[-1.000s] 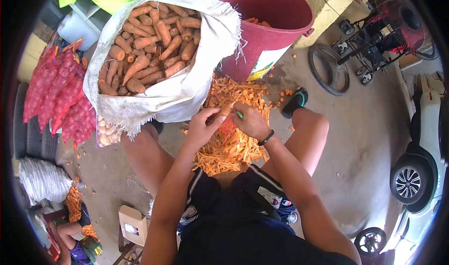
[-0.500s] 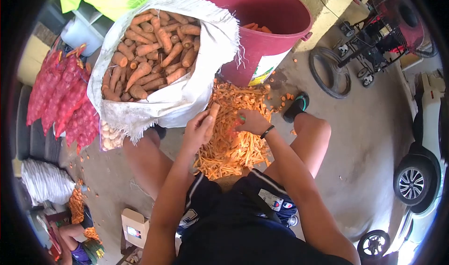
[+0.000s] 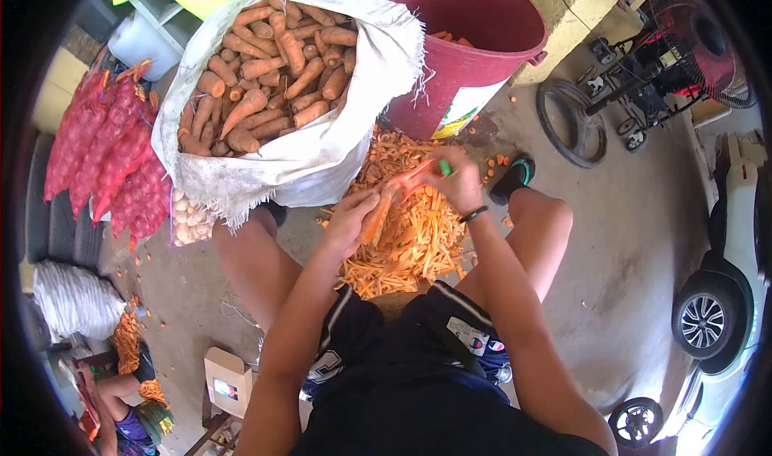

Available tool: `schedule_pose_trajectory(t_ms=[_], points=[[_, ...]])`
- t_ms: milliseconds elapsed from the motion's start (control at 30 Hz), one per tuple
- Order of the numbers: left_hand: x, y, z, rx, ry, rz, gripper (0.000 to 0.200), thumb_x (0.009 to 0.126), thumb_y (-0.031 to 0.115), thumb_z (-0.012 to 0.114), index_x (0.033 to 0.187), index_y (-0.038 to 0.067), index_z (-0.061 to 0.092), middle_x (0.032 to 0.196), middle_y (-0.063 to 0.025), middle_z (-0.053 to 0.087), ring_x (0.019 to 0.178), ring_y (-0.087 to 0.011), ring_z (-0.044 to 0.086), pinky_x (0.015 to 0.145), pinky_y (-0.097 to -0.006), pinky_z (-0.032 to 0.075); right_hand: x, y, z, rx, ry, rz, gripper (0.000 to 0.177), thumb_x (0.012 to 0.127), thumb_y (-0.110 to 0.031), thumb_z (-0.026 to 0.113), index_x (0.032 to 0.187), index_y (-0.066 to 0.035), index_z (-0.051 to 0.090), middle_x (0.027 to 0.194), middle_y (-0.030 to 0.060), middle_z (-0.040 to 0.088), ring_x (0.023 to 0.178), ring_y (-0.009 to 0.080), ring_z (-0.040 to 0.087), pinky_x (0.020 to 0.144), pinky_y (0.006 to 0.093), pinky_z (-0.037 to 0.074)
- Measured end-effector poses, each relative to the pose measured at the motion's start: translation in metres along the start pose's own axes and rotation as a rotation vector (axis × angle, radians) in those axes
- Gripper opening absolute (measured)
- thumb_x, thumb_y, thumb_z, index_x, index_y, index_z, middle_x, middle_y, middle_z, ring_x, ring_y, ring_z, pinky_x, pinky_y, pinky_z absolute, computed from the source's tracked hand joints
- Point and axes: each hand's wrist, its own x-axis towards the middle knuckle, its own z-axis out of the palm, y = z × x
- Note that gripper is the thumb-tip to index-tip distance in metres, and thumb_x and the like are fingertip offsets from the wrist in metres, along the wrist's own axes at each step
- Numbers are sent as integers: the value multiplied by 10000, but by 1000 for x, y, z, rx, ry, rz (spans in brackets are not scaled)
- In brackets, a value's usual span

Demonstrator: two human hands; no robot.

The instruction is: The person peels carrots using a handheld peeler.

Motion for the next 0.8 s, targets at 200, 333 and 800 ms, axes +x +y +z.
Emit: schedule_pose_trajectory(t_ms=[200,333,800], points=[[0,7,-3,-64,53,37,390,1057,214,504,1372,-11,547,1190,-97,654,1013,-150,644,847,-302,540,-8,-16,9,155,-73,13,409,681,-167,916,1010,-44,708,961,112,705,817,235,682,749,362,560],[-4,6,8,-99,2,47,390,1060,220,497,1381,2,542,1128,-82,662,957,-138,645,802,-281,538,-15,-38,19,118,-163,-120,409,656,-164,920,987,-48,709,906,86,699,816,243,672,746,353,555],[-6,0,-2,-33,19,9,376,1047,238,528,1330,-7,561,1120,-94,661,923,-152,661,785,-283,548,-7,-17,6,-36,3,47,377,674,-153,903,970,-43,698,954,115,707,846,254,682,766,374,551]])
